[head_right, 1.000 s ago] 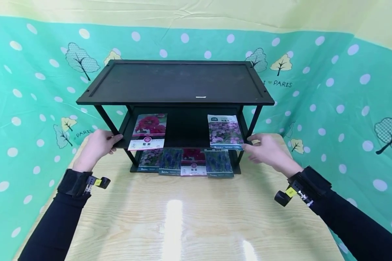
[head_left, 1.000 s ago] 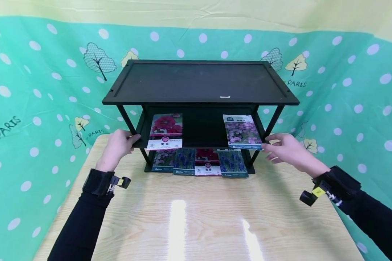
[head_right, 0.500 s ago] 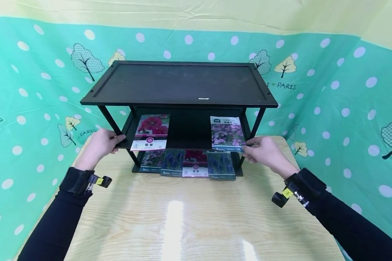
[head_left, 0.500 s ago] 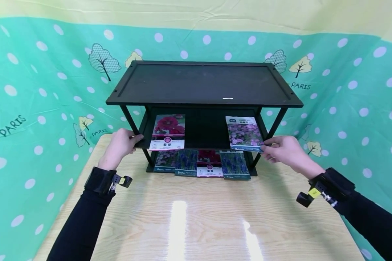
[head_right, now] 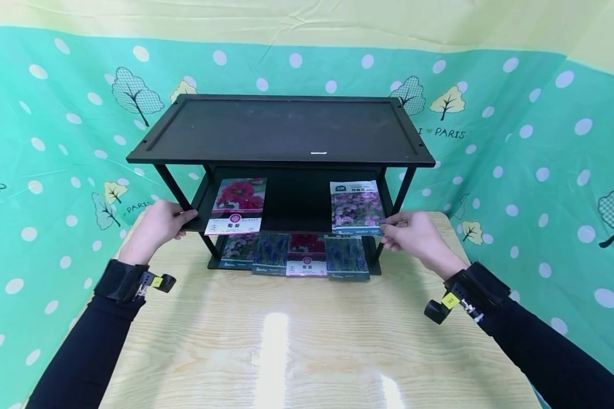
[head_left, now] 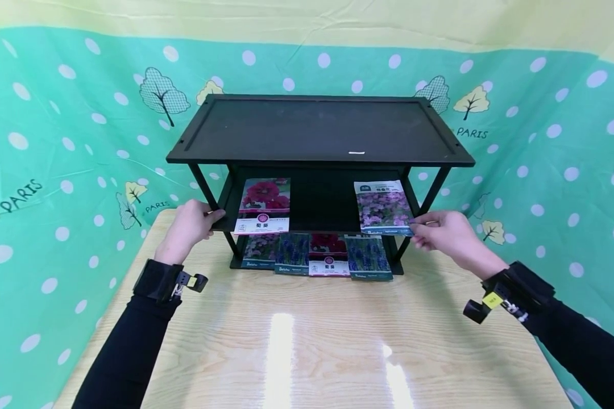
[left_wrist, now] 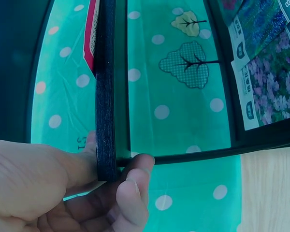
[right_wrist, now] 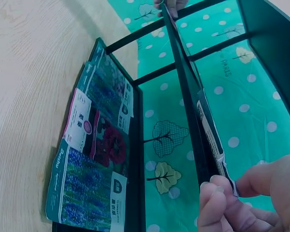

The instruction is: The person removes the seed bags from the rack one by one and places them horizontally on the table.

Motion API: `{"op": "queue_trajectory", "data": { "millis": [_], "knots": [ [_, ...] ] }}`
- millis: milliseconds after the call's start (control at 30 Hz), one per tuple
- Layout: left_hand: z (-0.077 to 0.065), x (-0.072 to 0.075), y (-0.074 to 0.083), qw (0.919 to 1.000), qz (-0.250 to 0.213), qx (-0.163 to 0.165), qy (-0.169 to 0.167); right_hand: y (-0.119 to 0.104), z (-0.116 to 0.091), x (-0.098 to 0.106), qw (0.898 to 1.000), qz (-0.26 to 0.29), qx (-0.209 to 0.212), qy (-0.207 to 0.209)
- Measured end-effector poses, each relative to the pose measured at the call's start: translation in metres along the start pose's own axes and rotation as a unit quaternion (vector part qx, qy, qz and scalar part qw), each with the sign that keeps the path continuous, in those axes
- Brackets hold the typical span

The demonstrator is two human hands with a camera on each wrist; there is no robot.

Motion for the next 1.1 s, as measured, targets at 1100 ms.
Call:
{"op": "queue_trajectory", "data": {
  "millis": [1100],
  "knots": [
    [0.0,0.001,0.0,0.9996,0.005,0.019,-0.019,-0.006,-0.03,0.002,0.995,0.096,0.02,-0.032]
  ]
}}
Point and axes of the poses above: each hand's wrist, its own z-axis towards the middle knuckle, its own x-axis out of the back of the hand, y = z × x, the point moved 5 cm from there along z, towards the middle knuckle, and after that the axes turned 9 degrees about -z, right-handed, at the moved point
